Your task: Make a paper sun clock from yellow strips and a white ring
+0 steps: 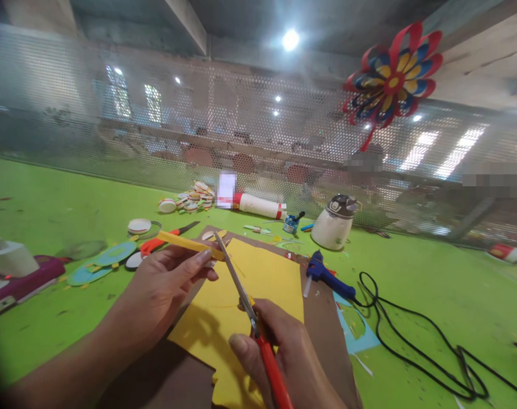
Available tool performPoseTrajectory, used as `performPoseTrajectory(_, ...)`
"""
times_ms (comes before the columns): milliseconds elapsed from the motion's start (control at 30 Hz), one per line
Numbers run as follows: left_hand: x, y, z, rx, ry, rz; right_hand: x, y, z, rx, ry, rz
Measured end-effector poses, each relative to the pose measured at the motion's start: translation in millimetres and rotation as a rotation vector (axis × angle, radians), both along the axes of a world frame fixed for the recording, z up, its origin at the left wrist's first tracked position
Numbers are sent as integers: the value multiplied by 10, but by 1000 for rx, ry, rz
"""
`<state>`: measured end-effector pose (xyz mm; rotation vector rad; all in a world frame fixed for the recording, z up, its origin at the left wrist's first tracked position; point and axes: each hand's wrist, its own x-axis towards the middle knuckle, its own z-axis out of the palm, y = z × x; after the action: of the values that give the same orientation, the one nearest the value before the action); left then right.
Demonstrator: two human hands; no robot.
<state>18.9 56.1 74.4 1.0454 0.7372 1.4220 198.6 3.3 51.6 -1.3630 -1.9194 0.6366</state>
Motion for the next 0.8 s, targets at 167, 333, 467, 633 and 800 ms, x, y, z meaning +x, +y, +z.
performPoseTrajectory(167,1,-8,13,-22,-8,-3,-10,4,-18,19,30,-15)
performPoseTrajectory(333,3,-8,15,-1,-43,-23,-13,3,-29,47,18,-31)
performPoseTrajectory(467,0,-9,22,-59,-54,-49,-16,5,-21,67,8,-40)
performPoseTrajectory(633,-7,13,7,-10,28,-6,-25,10,4,-35,109,-61)
performPoseTrajectory(800,-21,29,-14,49,144,-26,-9,-4,73,-101,303,-50)
